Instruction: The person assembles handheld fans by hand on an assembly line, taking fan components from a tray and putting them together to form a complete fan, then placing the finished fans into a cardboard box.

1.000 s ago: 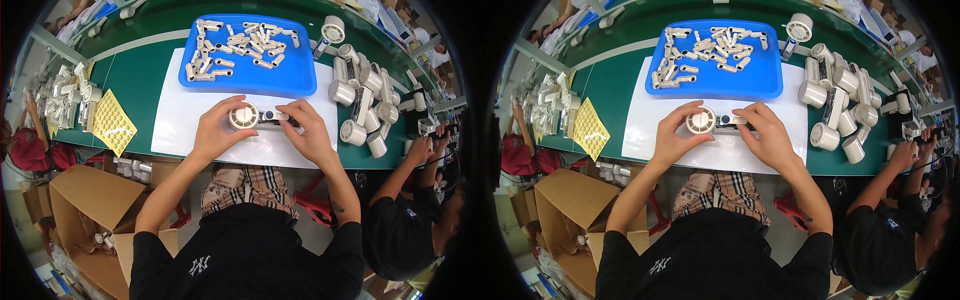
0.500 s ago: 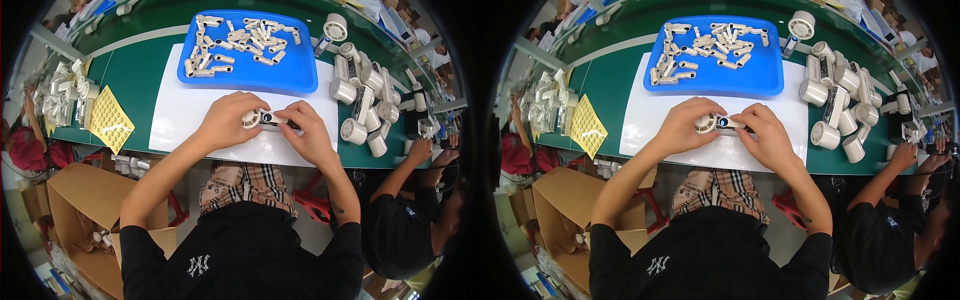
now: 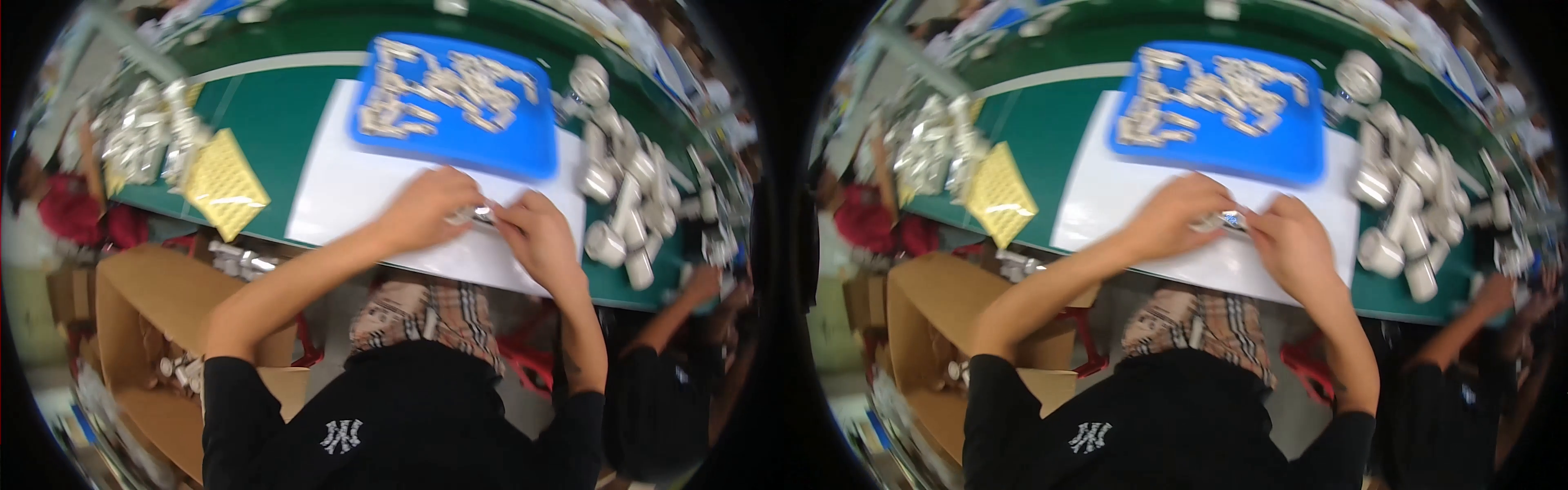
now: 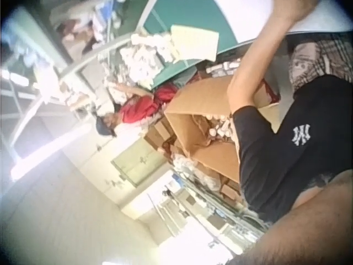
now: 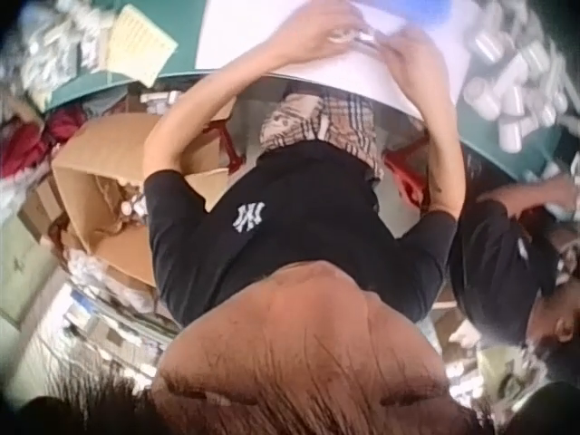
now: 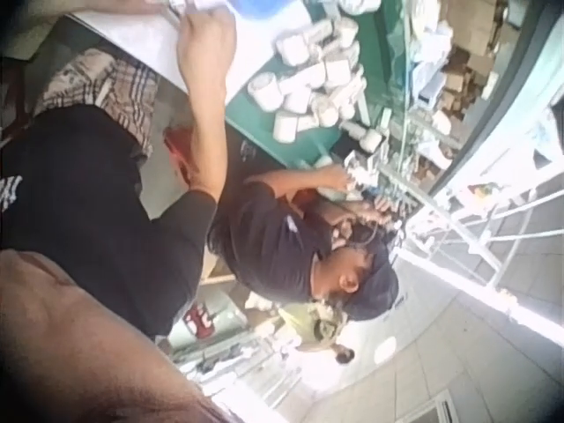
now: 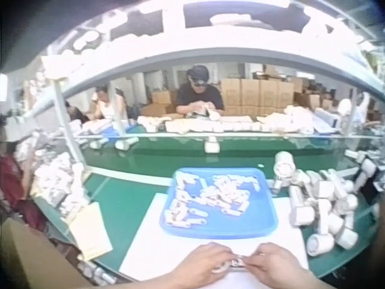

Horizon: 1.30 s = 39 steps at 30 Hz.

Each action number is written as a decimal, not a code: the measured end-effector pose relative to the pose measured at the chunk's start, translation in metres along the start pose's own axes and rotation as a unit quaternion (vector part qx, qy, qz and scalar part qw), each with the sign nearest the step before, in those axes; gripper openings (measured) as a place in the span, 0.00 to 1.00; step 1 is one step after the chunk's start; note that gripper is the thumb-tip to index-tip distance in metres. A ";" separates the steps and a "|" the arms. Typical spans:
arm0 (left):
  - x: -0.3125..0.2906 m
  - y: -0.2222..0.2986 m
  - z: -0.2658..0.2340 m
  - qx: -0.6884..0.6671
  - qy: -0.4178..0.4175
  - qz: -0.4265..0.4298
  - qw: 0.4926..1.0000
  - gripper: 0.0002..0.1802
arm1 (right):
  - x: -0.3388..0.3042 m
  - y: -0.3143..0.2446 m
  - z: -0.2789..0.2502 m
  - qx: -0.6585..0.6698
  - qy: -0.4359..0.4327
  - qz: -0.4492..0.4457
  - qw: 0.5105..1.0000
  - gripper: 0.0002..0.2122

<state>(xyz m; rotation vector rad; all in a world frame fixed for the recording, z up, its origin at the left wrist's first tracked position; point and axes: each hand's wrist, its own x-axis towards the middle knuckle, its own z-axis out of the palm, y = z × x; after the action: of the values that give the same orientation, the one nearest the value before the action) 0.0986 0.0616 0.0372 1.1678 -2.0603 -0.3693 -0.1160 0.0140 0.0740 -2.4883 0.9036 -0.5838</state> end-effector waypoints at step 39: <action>0.048 0.043 -0.057 -0.331 0.147 -0.184 0.914 0.28 | 0.026 -0.017 -0.003 0.126 0.168 -0.196 0.958 0.39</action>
<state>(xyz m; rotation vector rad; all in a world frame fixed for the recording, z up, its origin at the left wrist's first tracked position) 0.0970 0.0507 0.1229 1.0842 -1.2835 -0.9280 -0.0903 0.0079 0.0914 -2.3777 0.4036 -1.2017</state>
